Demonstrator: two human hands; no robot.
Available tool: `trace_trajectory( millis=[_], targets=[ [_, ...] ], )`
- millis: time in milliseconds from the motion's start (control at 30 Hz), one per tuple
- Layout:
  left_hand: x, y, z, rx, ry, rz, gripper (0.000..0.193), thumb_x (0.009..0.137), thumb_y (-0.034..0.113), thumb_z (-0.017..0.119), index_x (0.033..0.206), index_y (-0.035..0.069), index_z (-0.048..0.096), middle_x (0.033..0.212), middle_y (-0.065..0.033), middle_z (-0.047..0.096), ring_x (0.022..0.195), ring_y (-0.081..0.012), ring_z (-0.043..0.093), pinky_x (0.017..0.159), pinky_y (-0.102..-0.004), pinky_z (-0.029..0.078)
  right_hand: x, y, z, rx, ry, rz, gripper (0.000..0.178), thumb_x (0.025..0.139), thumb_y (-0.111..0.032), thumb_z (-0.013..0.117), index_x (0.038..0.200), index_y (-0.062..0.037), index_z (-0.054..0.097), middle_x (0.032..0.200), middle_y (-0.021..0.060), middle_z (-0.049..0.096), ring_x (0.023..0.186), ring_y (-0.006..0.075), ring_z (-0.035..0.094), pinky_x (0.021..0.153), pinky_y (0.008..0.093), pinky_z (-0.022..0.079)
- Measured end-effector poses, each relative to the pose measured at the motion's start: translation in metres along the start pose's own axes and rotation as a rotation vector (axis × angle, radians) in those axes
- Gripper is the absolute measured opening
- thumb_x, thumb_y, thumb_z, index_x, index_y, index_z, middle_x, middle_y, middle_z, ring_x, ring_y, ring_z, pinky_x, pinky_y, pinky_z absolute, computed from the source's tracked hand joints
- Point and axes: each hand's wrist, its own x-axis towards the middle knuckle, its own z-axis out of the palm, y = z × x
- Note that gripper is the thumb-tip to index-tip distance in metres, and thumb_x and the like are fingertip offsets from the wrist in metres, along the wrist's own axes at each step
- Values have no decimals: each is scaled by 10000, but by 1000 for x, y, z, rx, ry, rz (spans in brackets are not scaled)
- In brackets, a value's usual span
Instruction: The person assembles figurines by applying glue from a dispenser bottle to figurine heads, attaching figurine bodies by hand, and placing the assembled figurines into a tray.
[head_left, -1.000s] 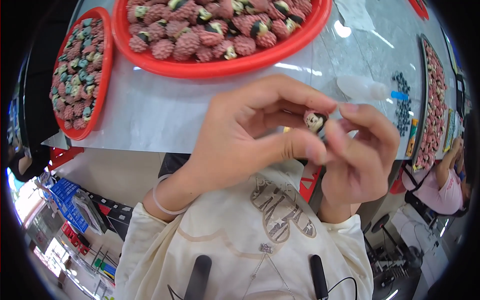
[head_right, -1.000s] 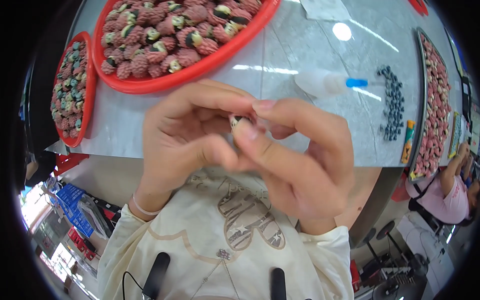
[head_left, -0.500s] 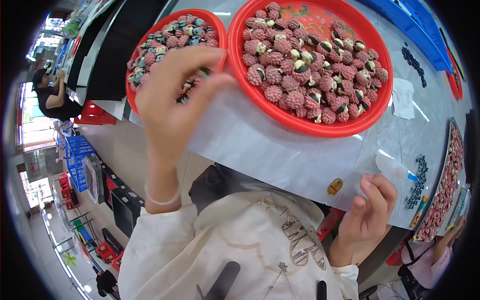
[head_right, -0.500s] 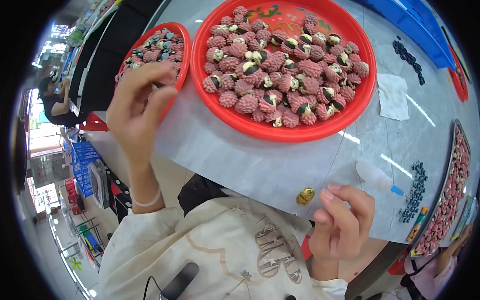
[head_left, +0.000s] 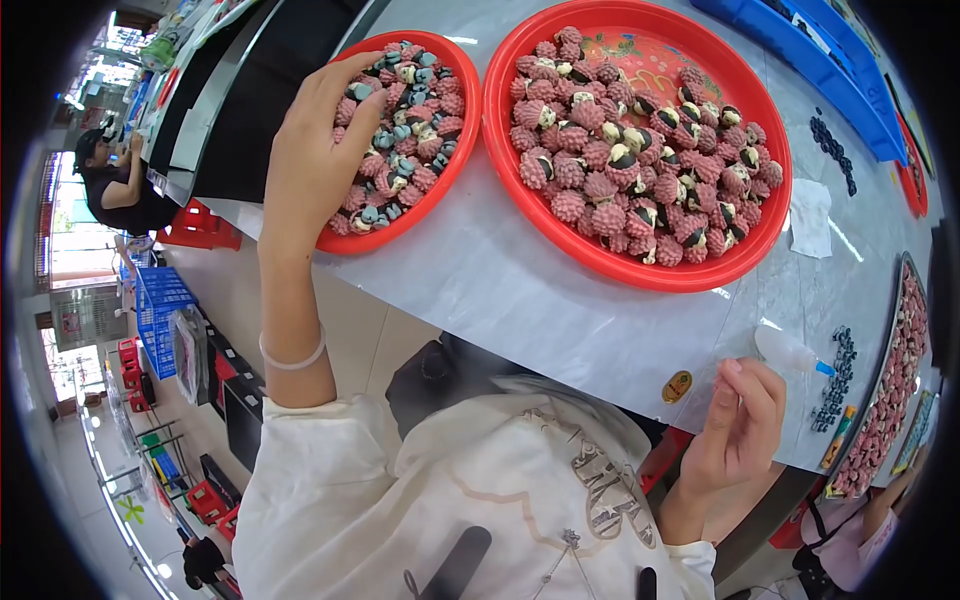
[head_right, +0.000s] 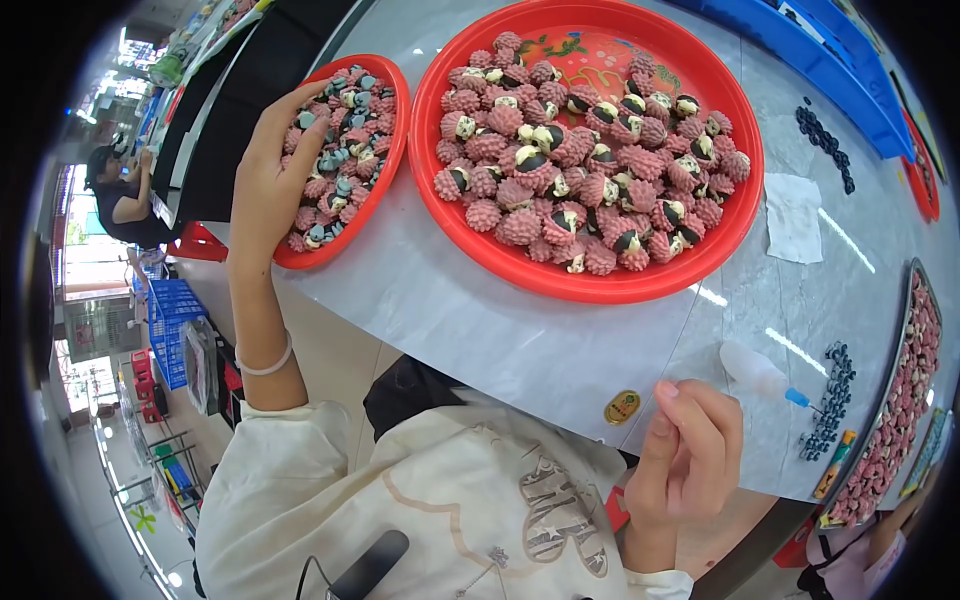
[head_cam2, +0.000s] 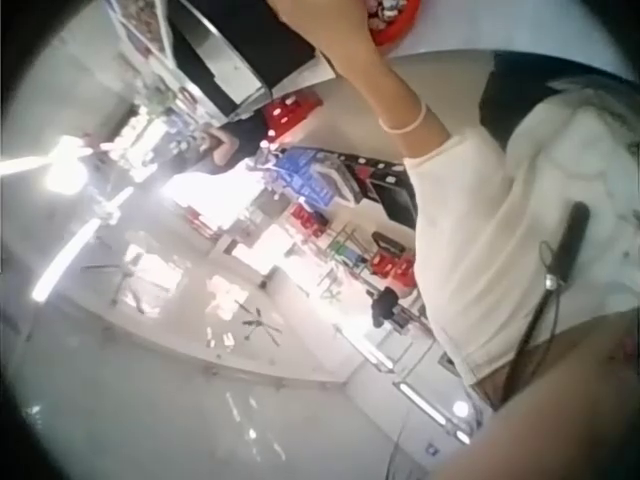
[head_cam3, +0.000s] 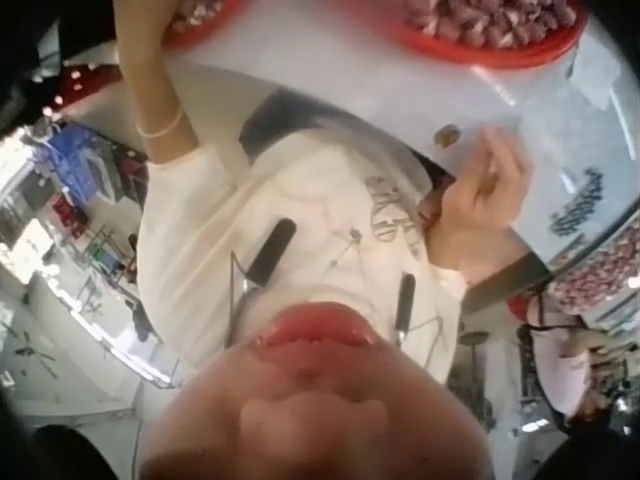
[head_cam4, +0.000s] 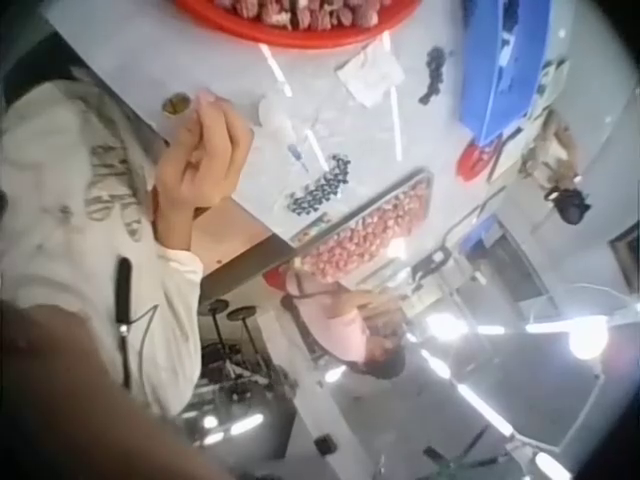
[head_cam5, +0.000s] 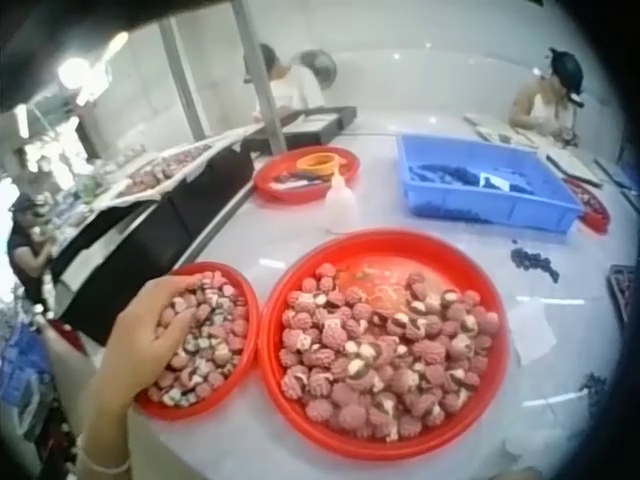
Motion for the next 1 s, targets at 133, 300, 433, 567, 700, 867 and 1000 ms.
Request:
trace_trajectory(
  millis=[133, 300, 433, 567, 700, 867, 1000],
  targets=[
    [-4, -2, 0, 21, -14, 36, 273, 807, 256, 525, 1024, 95, 565, 1029, -83, 560, 948, -242, 546, 815, -309, 417, -1, 1, 0, 19, 10, 1, 109, 816, 0, 508, 892, 49, 569, 830, 136, 541, 690, 160, 509, 586, 224, 428],
    [-5, 2, -6, 138, 18, -89, 242, 795, 268, 540, 985, 124, 578, 947, -62, 579, 862, -242, 569, 741, -316, 440, -1, 1, 0, 13, 13, 2, 107, 810, 16, 502, 887, 48, 570, 819, 141, 556, 688, 167, 522, 567, 222, 432],
    [5, -4, -7, 174, 16, -165, 249, 793, 280, 539, 984, 124, 574, 922, -56, 580, 826, -242, 574, 716, -319, 443, -1, 1, 1, 21, 11, -4, 109, 807, 20, 502, 887, 44, 572, 799, 137, 563, 680, 167, 525, 545, 220, 422],
    [14, -8, -5, 252, 44, -142, 274, 800, 304, 521, 1005, 127, 563, 913, -57, 581, 810, -237, 573, 710, -325, 444, 1, -1, 3, 50, -4, 15, 111, 800, 30, 504, 885, 43, 575, 769, 131, 566, 660, 163, 526, 524, 214, 404],
    [18, -11, -1, 208, 13, -79, 291, 810, 317, 502, 1028, 131, 555, 944, -62, 573, 815, -242, 571, 718, -330, 444, 1, -1, 4, 64, -13, 21, 114, 794, 40, 502, 880, 45, 576, 748, 126, 563, 638, 159, 526, 520, 214, 397],
    [9, -11, 1, 173, 32, 8, 294, 813, 309, 500, 1047, 139, 556, 996, -59, 554, 831, -247, 569, 730, -327, 441, 2, -1, 4, 66, -29, 36, 116, 792, 50, 498, 877, 53, 577, 723, 116, 557, 622, 158, 528, 534, 216, 401],
    [4, -3, -2, 15, -24, -15, 295, 805, 279, 521, 1064, 140, 557, 1009, -54, 547, 860, -229, 565, 746, -309, 434, 3, -1, 5, 58, -37, 37, 117, 785, 57, 502, 875, 58, 577, 709, 114, 554, 616, 156, 529, 549, 221, 409]
  ],
)
